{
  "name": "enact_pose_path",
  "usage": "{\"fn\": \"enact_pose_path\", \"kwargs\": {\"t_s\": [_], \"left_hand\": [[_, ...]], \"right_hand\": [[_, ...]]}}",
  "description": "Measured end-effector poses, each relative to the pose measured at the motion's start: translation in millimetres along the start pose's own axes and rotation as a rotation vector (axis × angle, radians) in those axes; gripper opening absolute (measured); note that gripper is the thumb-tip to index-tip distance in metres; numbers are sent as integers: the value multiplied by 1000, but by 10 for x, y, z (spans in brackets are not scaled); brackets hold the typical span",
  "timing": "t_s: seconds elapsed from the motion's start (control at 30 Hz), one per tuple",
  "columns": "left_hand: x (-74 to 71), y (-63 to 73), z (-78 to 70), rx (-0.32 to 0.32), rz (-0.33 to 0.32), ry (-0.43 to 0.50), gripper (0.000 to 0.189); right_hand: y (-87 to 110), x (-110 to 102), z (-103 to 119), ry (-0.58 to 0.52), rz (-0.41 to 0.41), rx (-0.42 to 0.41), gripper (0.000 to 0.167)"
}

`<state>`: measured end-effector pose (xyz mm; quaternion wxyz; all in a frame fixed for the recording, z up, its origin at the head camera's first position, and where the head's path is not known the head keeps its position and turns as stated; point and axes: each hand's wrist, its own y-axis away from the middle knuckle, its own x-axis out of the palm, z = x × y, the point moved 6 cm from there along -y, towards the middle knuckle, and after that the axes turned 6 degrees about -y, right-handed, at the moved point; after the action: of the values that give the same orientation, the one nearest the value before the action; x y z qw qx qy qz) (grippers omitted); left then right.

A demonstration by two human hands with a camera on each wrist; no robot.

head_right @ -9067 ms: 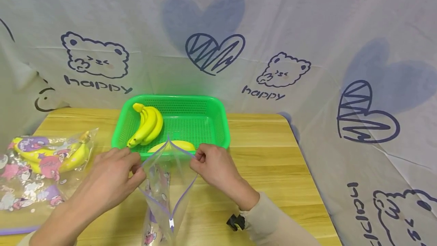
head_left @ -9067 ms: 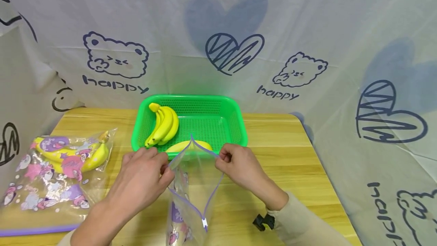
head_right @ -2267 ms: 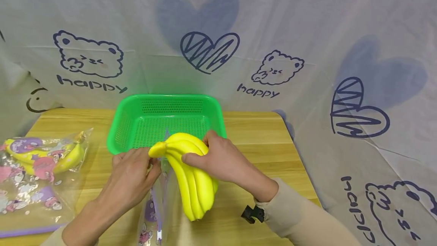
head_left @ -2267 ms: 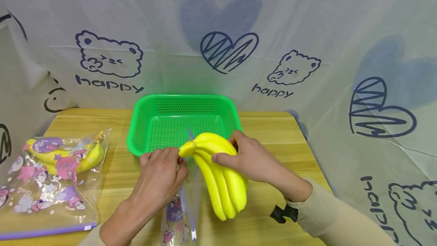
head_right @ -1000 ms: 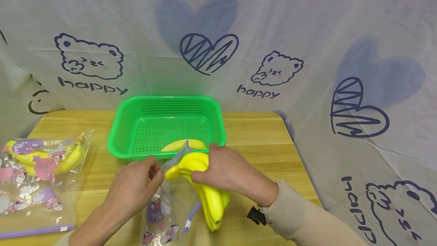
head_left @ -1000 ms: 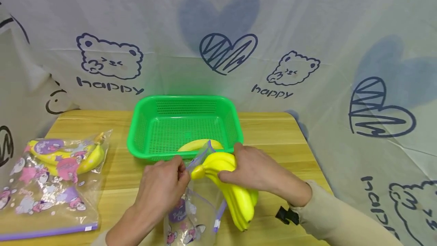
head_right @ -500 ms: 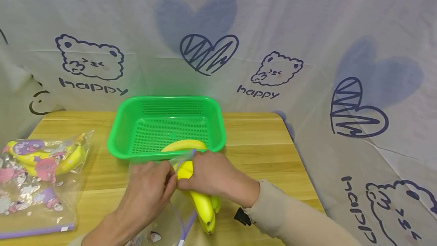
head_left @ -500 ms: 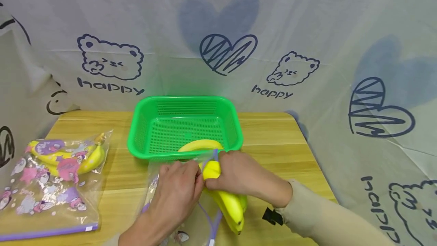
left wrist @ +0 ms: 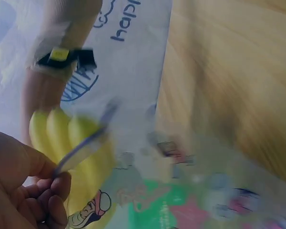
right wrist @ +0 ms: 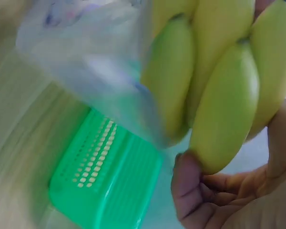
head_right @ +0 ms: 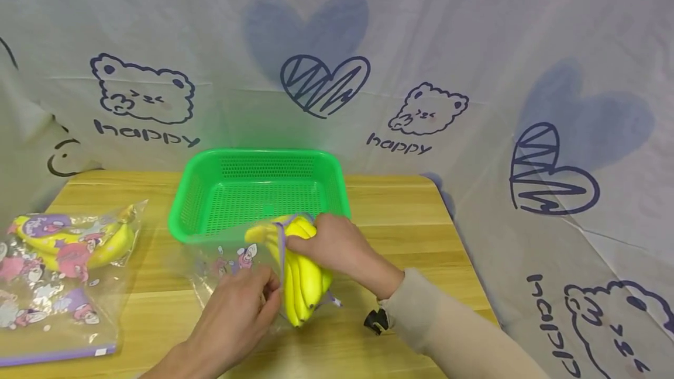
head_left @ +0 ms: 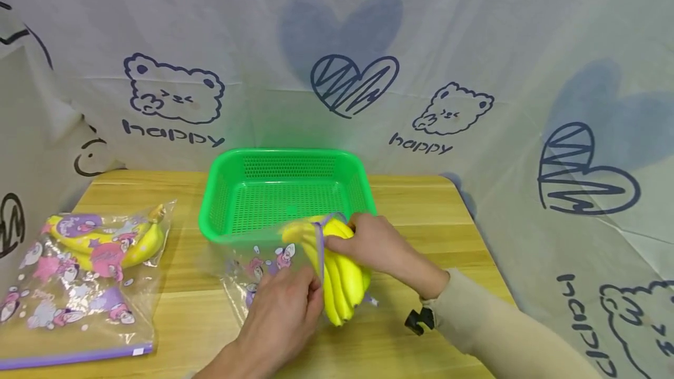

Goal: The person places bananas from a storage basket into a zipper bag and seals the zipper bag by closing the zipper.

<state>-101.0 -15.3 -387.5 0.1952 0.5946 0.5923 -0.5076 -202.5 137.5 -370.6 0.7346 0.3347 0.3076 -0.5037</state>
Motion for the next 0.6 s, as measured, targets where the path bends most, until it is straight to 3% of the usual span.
{"fn": "enact_pose_path", "kwargs": {"t_s": [0.13, 0.23, 0.43, 0.6], "left_hand": [[-83, -63, 47, 11, -92, -32, 18], [-128, -91, 72, 3, -104, -25, 15], [-95, -70, 92, -40, -21, -2, 20], [-102, -68, 71, 10, 40, 89, 25]], "right_hand": [[108, 108, 135, 112, 57, -129, 41], [148, 132, 204, 154, 52, -184, 41], [80, 19, 159, -24, -33, -90, 41], [-26, -39, 41, -170, -91, -19, 46]]}}
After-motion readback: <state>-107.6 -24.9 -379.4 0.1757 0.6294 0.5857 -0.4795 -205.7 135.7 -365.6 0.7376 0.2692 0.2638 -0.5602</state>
